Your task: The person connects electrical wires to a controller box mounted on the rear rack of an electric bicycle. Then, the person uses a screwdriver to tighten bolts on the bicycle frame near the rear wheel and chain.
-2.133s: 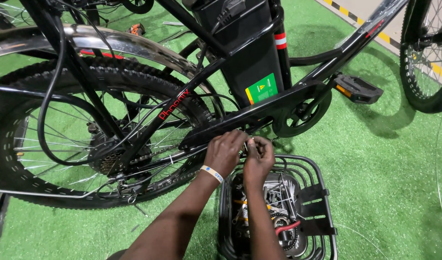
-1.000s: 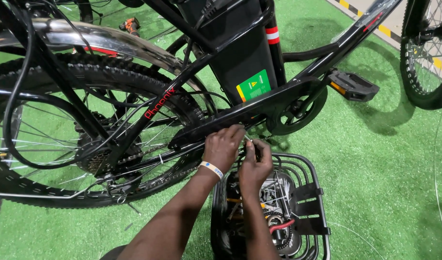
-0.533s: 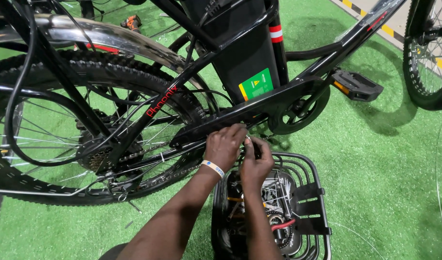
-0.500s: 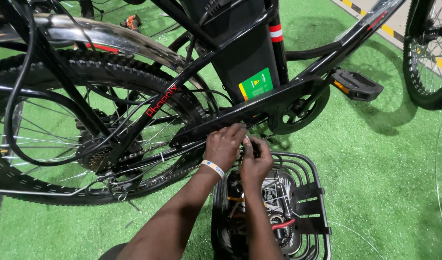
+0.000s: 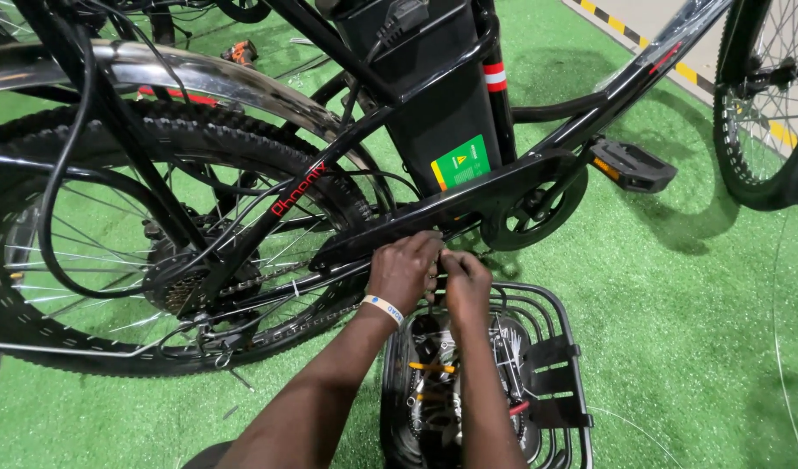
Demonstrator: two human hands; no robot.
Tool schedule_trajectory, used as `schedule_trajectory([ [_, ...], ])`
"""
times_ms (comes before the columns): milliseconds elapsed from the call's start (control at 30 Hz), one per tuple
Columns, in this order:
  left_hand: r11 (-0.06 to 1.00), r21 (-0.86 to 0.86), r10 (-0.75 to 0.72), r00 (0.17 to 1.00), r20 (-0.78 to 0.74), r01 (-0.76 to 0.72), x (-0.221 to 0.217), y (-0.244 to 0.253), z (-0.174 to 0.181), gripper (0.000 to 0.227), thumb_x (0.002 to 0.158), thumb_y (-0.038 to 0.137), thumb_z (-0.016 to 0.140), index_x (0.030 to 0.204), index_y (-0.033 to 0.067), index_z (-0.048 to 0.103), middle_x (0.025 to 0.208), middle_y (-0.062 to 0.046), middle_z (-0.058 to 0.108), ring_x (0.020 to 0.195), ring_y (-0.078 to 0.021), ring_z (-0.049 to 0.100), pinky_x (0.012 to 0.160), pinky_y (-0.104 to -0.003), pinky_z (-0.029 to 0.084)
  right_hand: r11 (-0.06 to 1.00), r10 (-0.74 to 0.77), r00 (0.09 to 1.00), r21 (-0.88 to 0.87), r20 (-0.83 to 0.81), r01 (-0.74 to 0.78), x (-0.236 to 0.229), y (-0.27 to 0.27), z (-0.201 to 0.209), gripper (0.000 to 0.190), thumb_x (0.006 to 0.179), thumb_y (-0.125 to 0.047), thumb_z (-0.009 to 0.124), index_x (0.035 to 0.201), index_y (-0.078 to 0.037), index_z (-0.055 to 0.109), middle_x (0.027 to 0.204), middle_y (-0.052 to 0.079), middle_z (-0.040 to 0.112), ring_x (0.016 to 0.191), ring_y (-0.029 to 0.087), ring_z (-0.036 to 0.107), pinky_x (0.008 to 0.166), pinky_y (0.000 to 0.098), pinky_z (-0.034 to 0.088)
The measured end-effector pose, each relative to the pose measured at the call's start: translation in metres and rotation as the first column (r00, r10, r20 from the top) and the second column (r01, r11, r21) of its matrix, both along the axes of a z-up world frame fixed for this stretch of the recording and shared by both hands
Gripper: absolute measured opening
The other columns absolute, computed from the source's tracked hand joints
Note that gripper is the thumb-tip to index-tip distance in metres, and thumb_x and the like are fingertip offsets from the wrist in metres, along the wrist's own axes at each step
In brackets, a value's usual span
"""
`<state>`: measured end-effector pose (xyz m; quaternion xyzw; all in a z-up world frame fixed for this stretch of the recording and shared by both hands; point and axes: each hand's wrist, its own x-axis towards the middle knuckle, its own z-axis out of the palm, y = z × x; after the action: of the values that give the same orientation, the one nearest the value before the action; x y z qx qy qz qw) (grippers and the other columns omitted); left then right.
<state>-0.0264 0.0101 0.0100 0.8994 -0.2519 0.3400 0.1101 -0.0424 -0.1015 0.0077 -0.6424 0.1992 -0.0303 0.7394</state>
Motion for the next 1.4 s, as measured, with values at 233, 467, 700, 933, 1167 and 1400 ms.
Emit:
schedule_trajectory([
  [233,0.999,-0.034,0.000,0.999,-0.053,-0.002,0.004,0.010,-0.025,0.024,0.081,0.005,0.056,0.099,0.0185,0.064,0.105,0.005,0.065,0.085,-0.0208,0.068,0.065,-0.033,0.056,0.984,0.147,0.989,0.109,-0.030,-0.143,0.007,-0.011,-0.021,0.017,0.084,-0.020,0.058,0.079,-0.007,0.068,0.055,0.010,0.058,0.044,0.019,0.058,0.039,0.0298,0.050],
  [467,0.970,0.108,0.240,0.933,-0.268,-0.219,-0.013,0.025,-0.024,0.055,0.074,0.012,0.059,0.129,0.0205,0.052,0.117,-0.001,0.060,0.105,-0.0242,0.062,0.077,-0.040,0.052,0.992,-0.055,0.997,-0.120,-0.061,0.047,0.022,-0.003,-0.086,0.015,0.067,-0.026,0.057,0.061,-0.013,0.062,0.054,0.007,0.047,0.057,0.020,0.045,0.066,0.0379,0.033],
  [700,0.987,0.019,0.159,0.976,-0.147,-0.158,-0.016,0.027,-0.013,0.046,0.071,0.008,0.054,0.115,0.0200,0.062,0.105,0.000,0.065,0.085,-0.0276,0.068,0.062,-0.041,0.056,0.995,-0.086,0.979,-0.029,0.187,0.093,0.005,0.016,-0.019,0.019,0.080,-0.018,0.051,0.061,-0.013,0.051,0.057,-0.002,0.038,0.060,0.010,0.035,0.056,0.0264,0.028],
  [933,0.986,0.020,0.164,0.973,-0.159,-0.163,-0.010,0.031,-0.023,0.048,0.070,0.012,0.052,0.115,0.0241,0.063,0.105,0.002,0.065,0.080,-0.0279,0.069,0.060,-0.042,0.058,0.996,0.021,0.950,-0.086,0.311,0.006,-0.018,0.002,0.028,0.014,0.079,-0.011,0.055,0.067,-0.005,0.057,0.089,0.006,0.061,0.076,0.012,0.053,0.065,0.0245,0.050],
  [1167,0.970,0.157,0.218,0.951,-0.220,-0.186,-0.004,0.032,-0.030,0.054,0.067,0.017,0.053,0.120,0.0230,0.055,0.110,0.002,0.060,0.086,-0.0261,0.068,0.066,-0.042,0.058,0.834,-0.057,0.939,0.534,0.338,-0.142,0.009,0.007,-0.022,0.016,0.086,-0.009,0.052,0.070,-0.010,0.047,0.072,0.007,0.060,0.056,0.011,0.059,0.056,0.0248,0.054],
  [1400,0.955,0.238,0.232,0.945,-0.230,-0.176,0.004,0.027,-0.037,0.059,0.065,0.014,0.054,0.125,0.0169,0.050,0.105,-0.002,0.062,0.087,-0.0269,0.068,0.068,-0.039,0.057,0.888,-0.168,0.937,0.459,0.306,0.009,0.024,0.006,-0.056,0.009,0.087,-0.005,0.048,0.079,-0.007,0.049,0.070,0.004,0.050,0.057,0.012,0.052,0.057,0.0298,0.053],
])
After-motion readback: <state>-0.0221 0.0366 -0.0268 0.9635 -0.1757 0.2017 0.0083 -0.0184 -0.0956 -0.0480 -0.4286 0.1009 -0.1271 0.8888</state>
